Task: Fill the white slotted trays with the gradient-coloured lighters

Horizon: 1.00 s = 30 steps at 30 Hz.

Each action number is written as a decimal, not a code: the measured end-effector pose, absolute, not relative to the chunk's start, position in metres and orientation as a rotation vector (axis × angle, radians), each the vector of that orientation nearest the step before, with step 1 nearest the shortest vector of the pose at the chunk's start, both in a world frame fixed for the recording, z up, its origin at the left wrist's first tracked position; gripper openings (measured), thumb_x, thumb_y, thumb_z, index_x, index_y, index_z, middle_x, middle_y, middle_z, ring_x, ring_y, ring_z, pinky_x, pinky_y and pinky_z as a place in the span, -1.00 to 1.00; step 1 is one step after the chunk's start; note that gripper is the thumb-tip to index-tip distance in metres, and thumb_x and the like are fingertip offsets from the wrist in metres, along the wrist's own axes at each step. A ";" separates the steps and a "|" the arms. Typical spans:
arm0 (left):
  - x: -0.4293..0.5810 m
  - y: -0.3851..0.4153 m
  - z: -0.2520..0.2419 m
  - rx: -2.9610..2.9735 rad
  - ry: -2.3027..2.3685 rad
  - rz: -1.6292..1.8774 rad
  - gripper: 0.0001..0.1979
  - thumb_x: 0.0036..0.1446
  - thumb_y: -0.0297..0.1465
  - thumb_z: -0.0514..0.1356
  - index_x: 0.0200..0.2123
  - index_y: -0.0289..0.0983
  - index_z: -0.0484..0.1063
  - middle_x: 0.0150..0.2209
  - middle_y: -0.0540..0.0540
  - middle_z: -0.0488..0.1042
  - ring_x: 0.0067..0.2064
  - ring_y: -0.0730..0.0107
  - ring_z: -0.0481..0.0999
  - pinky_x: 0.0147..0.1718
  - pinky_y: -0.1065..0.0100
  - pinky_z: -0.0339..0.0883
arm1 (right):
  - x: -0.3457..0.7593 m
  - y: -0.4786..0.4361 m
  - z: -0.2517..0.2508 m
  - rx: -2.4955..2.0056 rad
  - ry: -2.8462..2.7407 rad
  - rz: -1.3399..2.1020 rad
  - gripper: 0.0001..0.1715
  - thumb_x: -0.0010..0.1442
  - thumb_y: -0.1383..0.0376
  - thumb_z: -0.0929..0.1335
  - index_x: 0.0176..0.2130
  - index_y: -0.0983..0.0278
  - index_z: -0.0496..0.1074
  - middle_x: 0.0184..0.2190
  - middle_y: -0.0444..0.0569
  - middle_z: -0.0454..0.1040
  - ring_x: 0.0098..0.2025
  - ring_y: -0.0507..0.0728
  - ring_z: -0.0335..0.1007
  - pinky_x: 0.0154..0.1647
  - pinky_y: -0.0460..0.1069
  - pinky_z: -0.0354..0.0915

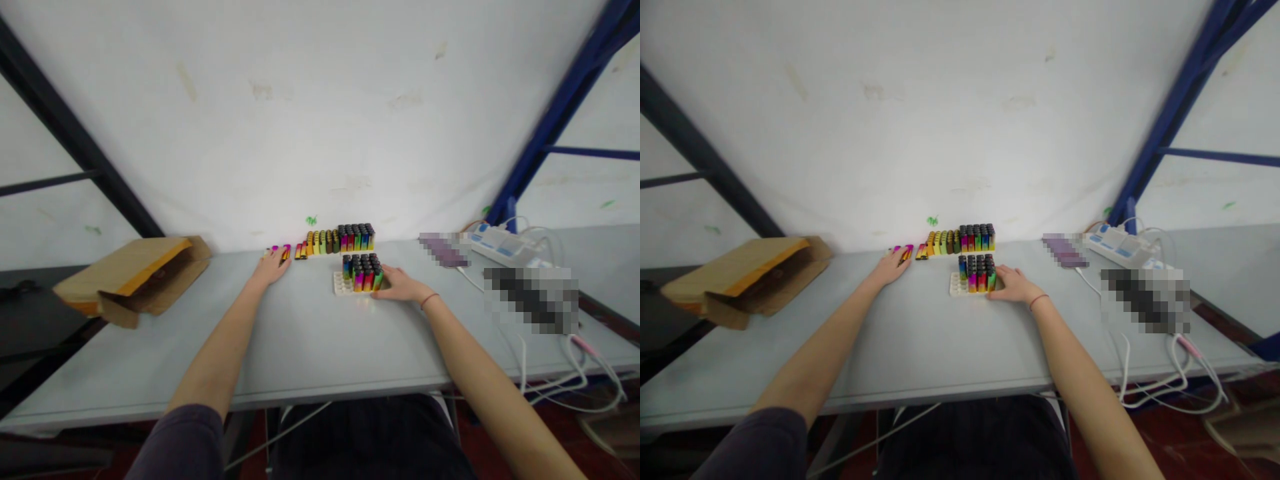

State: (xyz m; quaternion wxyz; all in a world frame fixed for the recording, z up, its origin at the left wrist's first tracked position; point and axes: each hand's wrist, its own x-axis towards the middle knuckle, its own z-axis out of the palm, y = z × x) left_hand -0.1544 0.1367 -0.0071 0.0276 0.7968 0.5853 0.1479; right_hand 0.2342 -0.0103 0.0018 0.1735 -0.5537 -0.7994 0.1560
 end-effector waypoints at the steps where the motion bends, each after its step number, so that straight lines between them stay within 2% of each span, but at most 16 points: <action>1: -0.155 0.136 -0.007 2.463 1.809 0.450 -0.39 0.32 -0.17 -0.06 0.36 -0.26 0.10 0.37 -0.30 0.16 0.39 -0.05 0.08 0.27 -0.10 0.06 | 0.234 -0.010 0.002 -1.575 -2.269 0.440 -0.17 0.05 -0.02 0.44 0.22 0.24 0.31 0.20 0.17 0.40 0.22 0.42 0.31 0.30 0.35 0.08; 5: -0.152 0.135 -0.007 2.475 1.816 0.433 -0.41 0.32 -0.17 -0.07 0.36 -0.23 0.11 0.37 -0.26 0.17 0.39 -0.02 0.09 0.28 -0.05 0.06 | 0.234 -0.011 0.001 -1.581 -2.270 0.439 -0.20 0.06 -0.01 0.44 0.20 0.25 0.33 0.19 0.17 0.40 0.23 0.40 0.30 0.30 0.31 0.09; 11: -0.140 0.134 -0.007 2.405 1.921 0.444 -0.45 0.33 -0.16 -0.10 0.30 -0.21 0.19 0.37 -0.27 0.16 0.39 -0.09 0.08 0.26 -0.22 0.03 | 0.234 -0.010 0.000 -1.579 -2.261 0.429 -0.21 0.05 0.00 0.44 0.20 0.22 0.33 0.19 0.14 0.40 0.22 0.40 0.30 0.29 0.33 0.10; 14: -0.140 0.131 -0.006 2.393 1.933 0.441 -0.46 0.33 -0.18 -0.12 0.30 -0.21 0.19 0.39 -0.25 0.13 0.39 -0.07 0.07 0.27 -0.22 0.02 | 0.234 -0.010 0.001 -1.570 -2.271 0.437 -0.22 0.05 0.00 0.44 0.18 0.24 0.34 0.19 0.15 0.40 0.21 0.41 0.31 0.28 0.32 0.11; 18: -0.148 0.121 -0.005 2.354 2.061 0.438 -0.49 0.34 -0.24 -0.16 0.22 -0.24 0.32 0.36 -0.27 0.18 0.38 -0.11 0.09 0.23 -0.25 0.07 | 0.232 -0.011 0.003 -1.577 -2.251 0.436 -0.22 0.05 0.00 0.44 0.18 0.24 0.34 0.20 0.16 0.40 0.21 0.41 0.31 0.29 0.34 0.08; 24: -0.154 0.088 -0.003 2.411 2.015 0.388 -0.51 0.33 -0.31 -0.16 0.20 -0.25 0.34 0.37 -0.25 0.18 0.37 -0.04 0.14 0.25 -0.18 0.09 | 0.232 -0.012 0.003 -1.604 -2.258 0.444 -0.21 0.05 0.00 0.44 0.19 0.24 0.33 0.19 0.17 0.40 0.23 0.41 0.30 0.30 0.32 0.09; 30: -0.131 0.033 -0.005 2.403 2.130 0.396 -0.50 0.33 -0.31 -0.14 0.20 -0.29 0.36 0.38 -0.30 0.15 0.38 -0.13 0.11 0.25 -0.24 0.07 | 0.233 -0.011 0.002 -1.576 -2.250 0.445 -0.23 0.03 0.02 0.45 0.17 0.25 0.36 0.18 0.17 0.42 0.22 0.41 0.30 0.29 0.32 0.11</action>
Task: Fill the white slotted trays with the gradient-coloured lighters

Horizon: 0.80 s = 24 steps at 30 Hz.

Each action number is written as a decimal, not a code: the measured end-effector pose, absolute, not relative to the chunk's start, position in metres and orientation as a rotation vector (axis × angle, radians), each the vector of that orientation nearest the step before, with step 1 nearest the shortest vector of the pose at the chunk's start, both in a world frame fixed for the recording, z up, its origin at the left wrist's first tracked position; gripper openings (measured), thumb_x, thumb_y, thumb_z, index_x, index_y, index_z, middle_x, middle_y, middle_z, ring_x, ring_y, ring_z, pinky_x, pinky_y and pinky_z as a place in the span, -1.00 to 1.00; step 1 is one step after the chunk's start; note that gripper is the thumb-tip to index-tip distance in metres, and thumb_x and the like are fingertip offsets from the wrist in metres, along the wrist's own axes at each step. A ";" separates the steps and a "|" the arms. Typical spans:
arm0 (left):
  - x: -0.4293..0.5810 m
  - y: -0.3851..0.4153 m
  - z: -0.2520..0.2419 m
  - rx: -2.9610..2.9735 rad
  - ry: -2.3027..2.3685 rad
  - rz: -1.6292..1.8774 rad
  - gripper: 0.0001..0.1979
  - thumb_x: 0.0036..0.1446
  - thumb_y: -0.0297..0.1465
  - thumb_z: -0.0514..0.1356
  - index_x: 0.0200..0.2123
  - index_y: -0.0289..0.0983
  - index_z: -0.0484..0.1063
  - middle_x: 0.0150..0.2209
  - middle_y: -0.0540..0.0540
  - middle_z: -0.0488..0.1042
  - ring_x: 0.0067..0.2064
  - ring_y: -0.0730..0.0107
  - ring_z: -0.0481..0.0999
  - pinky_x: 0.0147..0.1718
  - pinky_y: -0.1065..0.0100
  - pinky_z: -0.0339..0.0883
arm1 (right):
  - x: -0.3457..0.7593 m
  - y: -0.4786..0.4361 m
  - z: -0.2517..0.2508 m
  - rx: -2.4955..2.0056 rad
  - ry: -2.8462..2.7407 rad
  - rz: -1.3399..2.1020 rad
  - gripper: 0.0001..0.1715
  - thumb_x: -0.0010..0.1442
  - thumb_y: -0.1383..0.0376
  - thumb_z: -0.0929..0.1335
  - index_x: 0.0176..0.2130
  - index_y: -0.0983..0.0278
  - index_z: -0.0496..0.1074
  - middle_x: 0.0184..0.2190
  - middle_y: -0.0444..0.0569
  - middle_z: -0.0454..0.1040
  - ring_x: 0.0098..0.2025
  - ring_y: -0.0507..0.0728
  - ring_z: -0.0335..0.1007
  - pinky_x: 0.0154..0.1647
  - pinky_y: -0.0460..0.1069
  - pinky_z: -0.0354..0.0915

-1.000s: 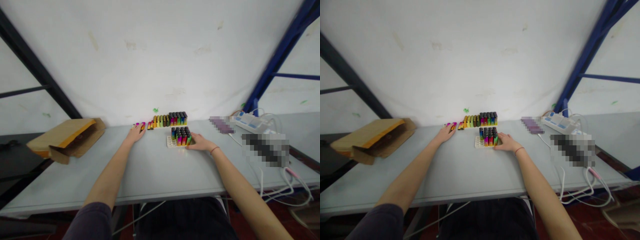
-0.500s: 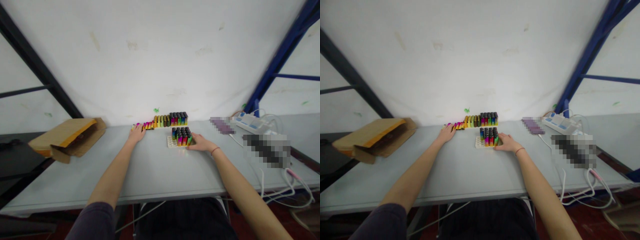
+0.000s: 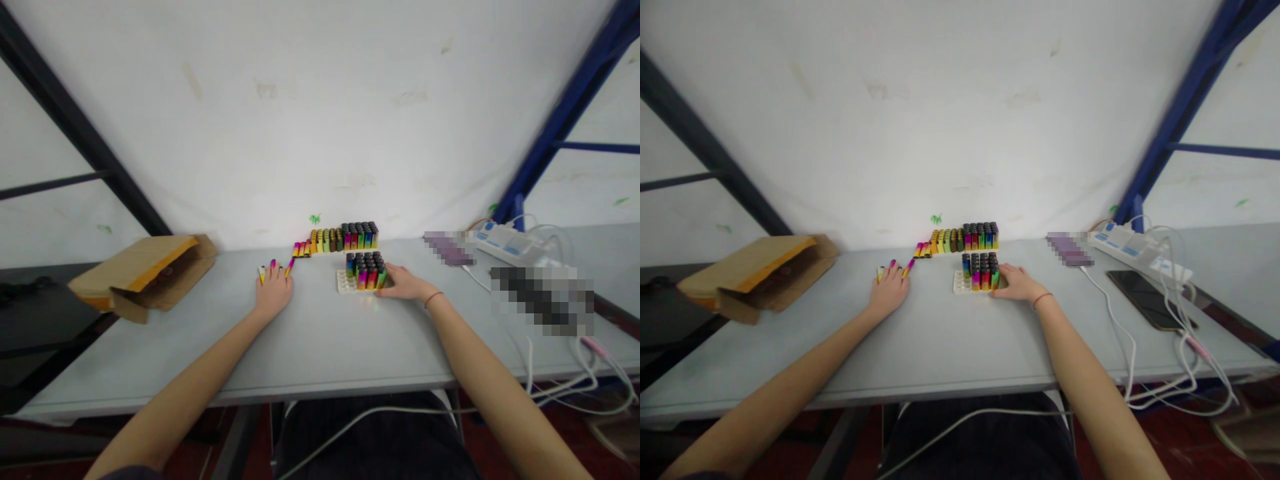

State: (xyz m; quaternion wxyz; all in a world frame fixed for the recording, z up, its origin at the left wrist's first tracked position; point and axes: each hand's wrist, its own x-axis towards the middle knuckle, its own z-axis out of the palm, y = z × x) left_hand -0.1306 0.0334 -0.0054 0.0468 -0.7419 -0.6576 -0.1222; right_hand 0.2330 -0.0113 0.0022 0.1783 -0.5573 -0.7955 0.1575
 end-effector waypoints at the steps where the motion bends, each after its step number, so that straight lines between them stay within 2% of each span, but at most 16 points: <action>1: -0.124 0.025 -0.005 -2.261 -2.001 -0.349 -0.49 0.33 -0.31 -0.15 0.21 -0.28 0.35 0.38 -0.29 0.15 0.39 -0.11 0.10 0.25 -0.23 0.06 | 0.233 -0.011 0.002 -1.575 -2.251 0.446 -0.23 0.04 0.01 0.45 0.17 0.25 0.36 0.19 0.16 0.41 0.23 0.41 0.30 0.29 0.32 0.11; 4: -0.102 0.008 -0.002 -2.325 -1.933 -0.282 -0.47 0.35 -0.28 -0.17 0.27 -0.24 0.28 0.41 -0.26 0.10 0.43 -0.03 0.01 0.27 -0.23 0.01 | 0.235 -0.011 0.002 -1.577 -2.259 0.449 -0.20 0.05 0.00 0.44 0.20 0.24 0.33 0.23 0.15 0.38 0.26 0.41 0.27 0.30 0.34 0.08; 7: -0.082 0.003 0.000 -2.385 -1.934 -0.262 -0.44 0.36 -0.20 -0.16 0.33 -0.24 0.20 0.42 -0.28 0.04 0.44 -0.05 -0.04 0.27 -0.27 -0.04 | 0.235 -0.011 0.003 -1.579 -2.274 0.459 -0.19 0.06 -0.02 0.43 0.21 0.25 0.32 0.24 0.16 0.35 0.26 0.41 0.26 0.32 0.34 0.06; 11: -0.068 0.009 0.004 -2.397 -1.965 -0.326 -0.43 0.35 -0.13 -0.12 0.33 -0.18 0.21 0.41 -0.25 0.09 0.42 -0.08 0.01 0.24 -0.25 0.03 | 0.233 -0.012 0.005 -1.578 -2.274 0.454 -0.21 0.05 -0.03 0.43 0.18 0.24 0.35 0.23 0.15 0.37 0.25 0.42 0.27 0.31 0.34 0.08; 14: -0.068 0.014 0.008 -2.365 -1.914 -0.358 -0.50 0.35 -0.12 -0.12 0.20 -0.10 0.38 0.33 -0.23 0.25 0.33 -0.08 0.16 0.14 -0.23 0.13 | 0.233 -0.011 0.004 -1.568 -2.267 0.449 -0.22 0.05 -0.02 0.44 0.17 0.25 0.36 0.20 0.17 0.39 0.24 0.42 0.28 0.31 0.34 0.09; 16: -0.068 0.019 0.010 -2.348 -1.824 -0.384 -0.54 0.34 -0.11 -0.07 0.08 -0.11 0.49 0.28 -0.24 0.31 0.29 -0.09 0.19 0.12 -0.22 0.12 | 0.234 -0.011 0.003 -1.560 -2.258 0.445 -0.20 0.04 -0.02 0.45 0.18 0.25 0.36 0.20 0.17 0.40 0.23 0.42 0.30 0.31 0.33 0.10; 20: -0.062 0.030 0.011 -2.380 -1.629 -0.481 -0.58 0.31 -0.11 0.02 0.00 -0.18 0.54 0.25 -0.28 0.34 0.25 -0.12 0.21 0.11 -0.17 0.09 | 0.236 -0.010 0.000 -1.554 -2.241 0.434 -0.17 0.02 -0.03 0.46 0.19 0.23 0.35 0.20 0.13 0.41 0.23 0.41 0.31 0.30 0.30 0.13; 24: -0.051 0.038 0.012 -2.480 -1.604 -0.443 -0.67 0.31 -0.22 0.06 -0.14 -0.25 0.56 0.02 -0.31 0.53 0.17 -0.13 0.30 0.07 -0.16 0.12 | 0.235 -0.009 0.000 -1.557 -2.258 0.425 -0.14 0.03 -0.04 0.45 0.22 0.27 0.32 0.23 0.17 0.37 0.24 0.42 0.30 0.31 0.31 0.10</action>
